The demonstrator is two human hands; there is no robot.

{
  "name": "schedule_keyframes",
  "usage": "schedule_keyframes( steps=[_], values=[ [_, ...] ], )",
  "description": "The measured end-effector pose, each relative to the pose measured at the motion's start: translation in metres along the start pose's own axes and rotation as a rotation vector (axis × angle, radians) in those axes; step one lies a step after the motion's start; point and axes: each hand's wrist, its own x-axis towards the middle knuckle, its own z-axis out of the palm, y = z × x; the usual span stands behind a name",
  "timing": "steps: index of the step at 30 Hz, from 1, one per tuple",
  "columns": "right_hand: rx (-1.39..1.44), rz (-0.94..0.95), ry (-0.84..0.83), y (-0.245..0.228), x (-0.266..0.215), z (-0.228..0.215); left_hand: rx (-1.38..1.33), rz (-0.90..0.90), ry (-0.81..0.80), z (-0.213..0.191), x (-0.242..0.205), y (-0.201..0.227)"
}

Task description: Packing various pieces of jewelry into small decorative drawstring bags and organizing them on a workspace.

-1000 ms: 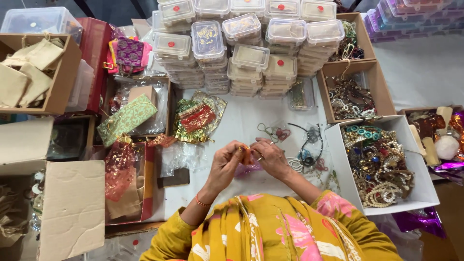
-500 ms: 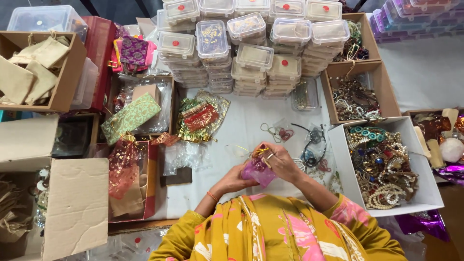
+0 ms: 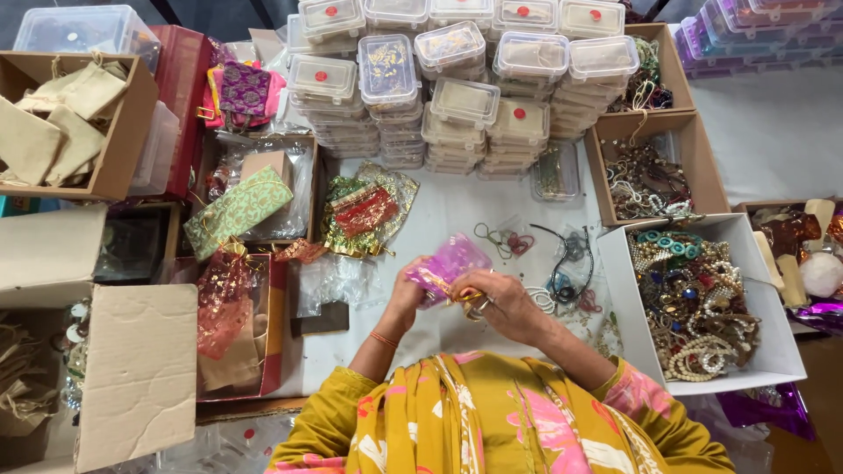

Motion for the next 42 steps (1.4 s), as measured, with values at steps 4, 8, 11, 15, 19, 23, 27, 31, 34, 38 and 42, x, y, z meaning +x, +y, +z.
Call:
schedule_keyframes(
  steps=[4, 8, 11, 15, 19, 23, 27, 31, 34, 38, 42],
  values=[
    [0.016, -0.134, 0.023, 0.021, -0.006, 0.016, -0.188, 0.036, -0.017, -0.013, -0.001, 0.016],
    [0.478, 0.097, 0.147, 0.055, -0.016, 0.029, -0.315, 0.046, 0.007, -0.009, -0.008, 0.031],
    [0.808, 0.389, 0.264, 0.090, -0.024, 0.037, -0.349, 0.031, 0.036, -0.001, -0.015, 0.034],
    [0.931, 0.588, 0.385, 0.127, -0.031, 0.042, -0.399, 0.037, 0.021, 0.015, -0.022, 0.036],
    [1.179, 0.632, 0.401, 0.142, -0.029, 0.045, -0.459, 0.028, -0.119, 0.035, -0.038, 0.050],
    [1.176, 0.658, 0.369, 0.157, -0.034, 0.055, -0.469, -0.155, -0.231, 0.042, -0.047, 0.050],
    [0.873, 0.843, 0.095, 0.147, -0.008, 0.036, -0.258, -0.206, -0.421, 0.025, -0.022, 0.001],
    [0.662, 0.709, -0.011, 0.132, 0.000, 0.026, 0.070, -0.173, -0.306, 0.021, -0.017, -0.007],
    [0.231, 0.636, -0.087, 0.107, -0.001, 0.025, 0.268, -0.058, -0.334, 0.020, -0.020, 0.002],
    [-0.037, 0.373, 0.007, 0.081, -0.007, 0.035, 0.806, -0.024, 0.035, 0.011, -0.016, 0.006],
    [-0.373, 0.218, 0.162, 0.064, -0.008, 0.039, 0.225, 0.048, 0.008, -0.023, 0.017, -0.052]
  ],
)
